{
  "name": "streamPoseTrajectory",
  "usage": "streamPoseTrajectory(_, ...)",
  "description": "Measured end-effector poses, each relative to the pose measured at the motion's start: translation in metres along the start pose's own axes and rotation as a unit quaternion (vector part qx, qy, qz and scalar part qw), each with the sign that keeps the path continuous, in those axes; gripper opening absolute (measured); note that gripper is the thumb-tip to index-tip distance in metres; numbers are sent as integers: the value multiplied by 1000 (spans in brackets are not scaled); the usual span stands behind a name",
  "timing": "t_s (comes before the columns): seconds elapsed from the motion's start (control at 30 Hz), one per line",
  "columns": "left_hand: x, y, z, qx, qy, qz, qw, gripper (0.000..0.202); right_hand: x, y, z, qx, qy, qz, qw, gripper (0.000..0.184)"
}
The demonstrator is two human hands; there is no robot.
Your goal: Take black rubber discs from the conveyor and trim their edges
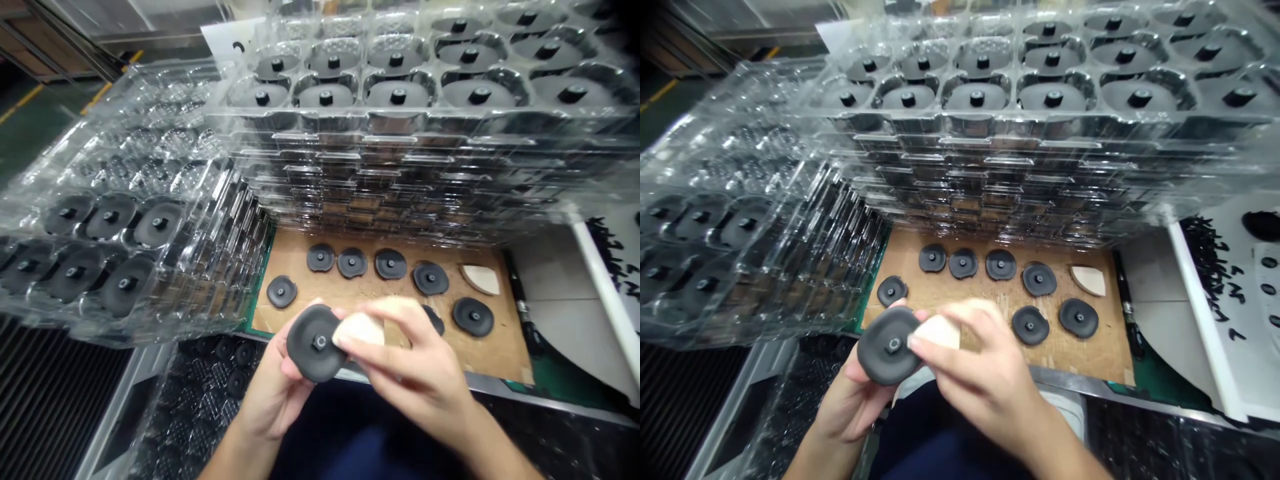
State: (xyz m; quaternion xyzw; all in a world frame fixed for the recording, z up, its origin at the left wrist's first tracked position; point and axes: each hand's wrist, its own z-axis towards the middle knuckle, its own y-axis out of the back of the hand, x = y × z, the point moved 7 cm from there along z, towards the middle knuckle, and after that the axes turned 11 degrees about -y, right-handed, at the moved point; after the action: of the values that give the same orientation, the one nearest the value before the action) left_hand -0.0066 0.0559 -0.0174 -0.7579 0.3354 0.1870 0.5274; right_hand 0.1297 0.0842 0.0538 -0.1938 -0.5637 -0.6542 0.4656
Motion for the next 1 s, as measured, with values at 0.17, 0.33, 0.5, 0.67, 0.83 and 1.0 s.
streamPoseTrajectory(0.17, 2, -3, -1, 30, 25, 15, 999, 68, 5, 4, -5, -22, 18, -19, 999, 25)
streamPoseTrajectory(0.33, -6, -7, 0, 15, 7, 26, 1000, 56, 8, 3, -11, -23, -10, -15, 1000, 26)
streamPoseTrajectory(0.5, -3, -7, 2, 13, -8, 32, 999, 64, 10, 7, -16, -84, -27, -31, 996, 26)
streamPoseTrajectory(0.67, -4, -7, 4, 1, -66, 23, 998, 56, 19, 0, -20, -68, -22, 2, 997, 27)
streamPoseTrajectory(0.83, -5, -11, 4, -36, -126, 13, 991, 61, 14, 1, -22, -121, -71, -17, 990, 24)
streamPoseTrajectory(1.0, -6, -15, 3, -49, -142, 16, 989, 60, 14, -1, -24, -105, -76, -12, 991, 23)
